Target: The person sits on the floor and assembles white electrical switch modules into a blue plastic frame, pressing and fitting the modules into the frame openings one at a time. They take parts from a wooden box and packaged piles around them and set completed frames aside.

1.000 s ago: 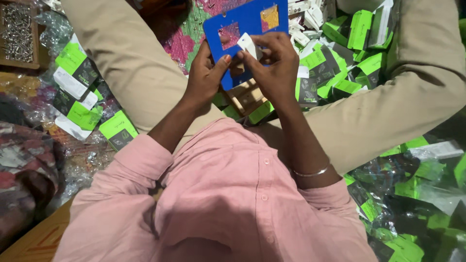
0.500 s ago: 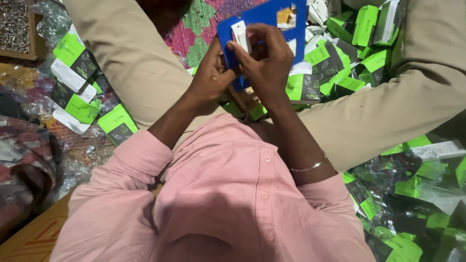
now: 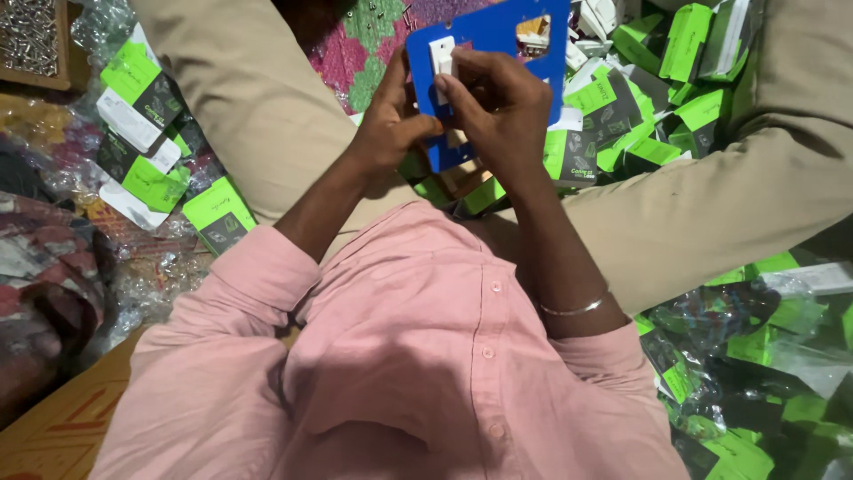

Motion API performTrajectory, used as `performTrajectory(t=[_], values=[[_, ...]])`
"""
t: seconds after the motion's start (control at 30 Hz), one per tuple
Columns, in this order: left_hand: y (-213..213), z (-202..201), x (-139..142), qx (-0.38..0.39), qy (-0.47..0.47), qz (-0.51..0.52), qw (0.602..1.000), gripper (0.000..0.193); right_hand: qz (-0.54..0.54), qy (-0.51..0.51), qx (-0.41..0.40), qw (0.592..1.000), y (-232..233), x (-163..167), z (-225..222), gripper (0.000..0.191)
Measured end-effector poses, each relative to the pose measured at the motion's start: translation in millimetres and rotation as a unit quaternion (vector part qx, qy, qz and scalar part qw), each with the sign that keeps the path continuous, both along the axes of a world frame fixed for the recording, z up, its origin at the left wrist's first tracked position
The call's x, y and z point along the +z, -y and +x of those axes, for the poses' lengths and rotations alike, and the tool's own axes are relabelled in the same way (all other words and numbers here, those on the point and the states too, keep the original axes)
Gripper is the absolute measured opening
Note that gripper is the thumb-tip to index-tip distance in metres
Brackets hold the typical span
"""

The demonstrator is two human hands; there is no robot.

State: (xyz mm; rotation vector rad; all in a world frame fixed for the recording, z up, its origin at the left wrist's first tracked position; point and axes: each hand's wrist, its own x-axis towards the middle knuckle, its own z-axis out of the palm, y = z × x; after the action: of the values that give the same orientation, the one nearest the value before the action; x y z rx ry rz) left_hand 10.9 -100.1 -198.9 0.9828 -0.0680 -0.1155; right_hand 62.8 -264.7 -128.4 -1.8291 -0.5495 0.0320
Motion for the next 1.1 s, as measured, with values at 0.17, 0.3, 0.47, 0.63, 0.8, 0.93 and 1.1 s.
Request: performTrajectory(t=[0.17, 0.3, 0.47, 0.63, 0.8, 0.93, 1.1], values=[[-8.3, 1.2, 11.6, 0.021, 0.005, 0.014, 1.0, 0.071, 0.013, -0.021, 0.004, 1.0, -7.5, 4.1, -1.9, 0.02], [-12.0, -0.2, 22.1, 0.01, -0.02, 0.034, 0.999, 0.054, 0.003, -0.033, 0.004, 0.999, -8.8, 14.3, -3.1, 0.019], [-15.9, -2.9, 34.1, -0.003, -0.043, 0.016, 0.999, 0.043, -0.055, 0.058, 0.01, 0.997, -7.5, 36.4, -6.0, 0.019], [-18.5, 1.0, 50.8, 0.015, 0.053, 0.056, 0.997, 0.045, -0.062, 0.061, 0.021, 0.996, -11.7, 52.6, -9.1, 0.022], [-26.1, 3.0, 66.0, 0.103, -0.026, 0.033, 0.994, 0.045, 0.023, 0.02, -0.028, 0.999, 0.9, 57.9, 5.0, 0.012], [-61.7, 5.8, 55.8, 0.182, -0.059, -0.048, 0.98, 0.033, 0.006, -0.009, -0.129, 0.992, 44.1, 46.1, 64.5, 0.021], [-109.3, -5.9, 39.5, 0.296, -0.003, -0.052, 0.954, 0.034, -0.183, -0.009, -0.004, 0.983, 47.0, -17.4, 135.9, 0.017]])
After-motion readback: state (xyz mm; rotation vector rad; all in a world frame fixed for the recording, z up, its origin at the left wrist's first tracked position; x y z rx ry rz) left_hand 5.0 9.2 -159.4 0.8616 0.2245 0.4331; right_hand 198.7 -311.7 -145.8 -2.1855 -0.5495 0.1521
